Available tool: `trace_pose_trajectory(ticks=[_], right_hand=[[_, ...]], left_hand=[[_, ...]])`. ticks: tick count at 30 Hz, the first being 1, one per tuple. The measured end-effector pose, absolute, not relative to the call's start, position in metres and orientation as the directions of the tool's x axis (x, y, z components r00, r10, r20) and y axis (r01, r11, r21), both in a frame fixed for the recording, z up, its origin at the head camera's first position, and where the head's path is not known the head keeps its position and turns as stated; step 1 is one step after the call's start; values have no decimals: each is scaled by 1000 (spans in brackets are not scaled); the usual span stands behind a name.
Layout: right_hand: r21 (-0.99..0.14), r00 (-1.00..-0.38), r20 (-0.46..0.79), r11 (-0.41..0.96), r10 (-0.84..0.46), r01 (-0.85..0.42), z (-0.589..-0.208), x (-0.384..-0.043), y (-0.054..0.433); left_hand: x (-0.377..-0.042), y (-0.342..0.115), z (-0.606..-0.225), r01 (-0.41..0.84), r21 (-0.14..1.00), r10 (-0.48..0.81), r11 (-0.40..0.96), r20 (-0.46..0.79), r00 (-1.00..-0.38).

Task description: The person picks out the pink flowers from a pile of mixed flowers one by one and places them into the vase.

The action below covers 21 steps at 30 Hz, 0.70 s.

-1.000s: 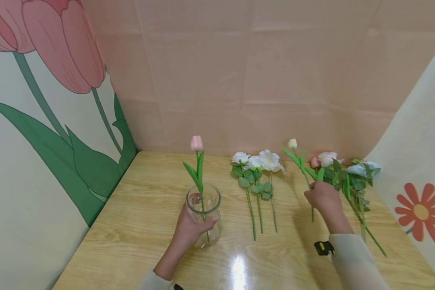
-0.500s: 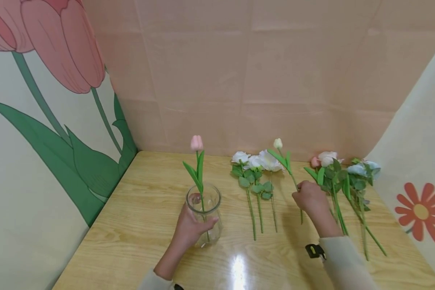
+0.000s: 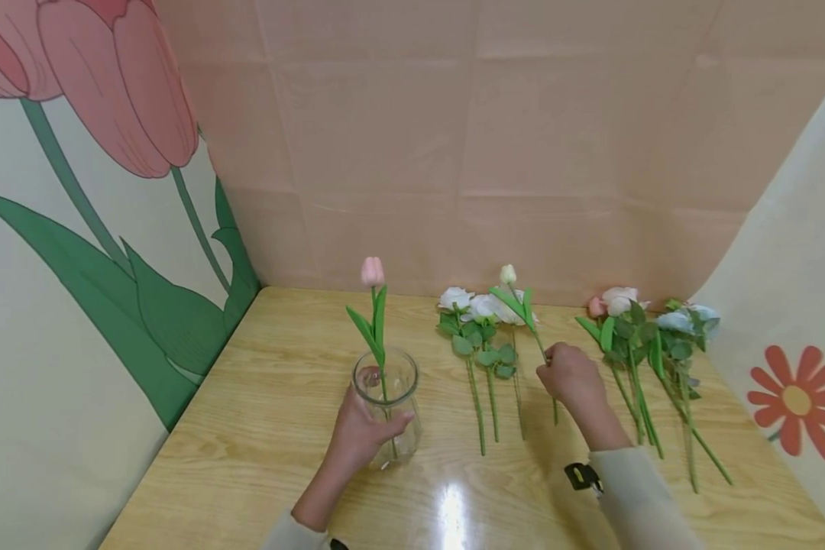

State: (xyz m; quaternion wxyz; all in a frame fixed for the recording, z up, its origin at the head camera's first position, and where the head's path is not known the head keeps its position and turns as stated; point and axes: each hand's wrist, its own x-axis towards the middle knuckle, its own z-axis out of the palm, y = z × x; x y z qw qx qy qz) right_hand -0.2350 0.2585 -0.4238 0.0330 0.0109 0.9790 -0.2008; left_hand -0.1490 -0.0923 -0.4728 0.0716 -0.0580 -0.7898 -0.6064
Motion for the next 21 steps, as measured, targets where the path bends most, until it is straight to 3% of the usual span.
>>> trace_pose_trajectory(ticks=[21], right_hand=[[-403,-999,-36,915,-8,7,-427,-239,231]], left_hand=[[-149,-91,-470,181,946,-6,270,190,-982]])
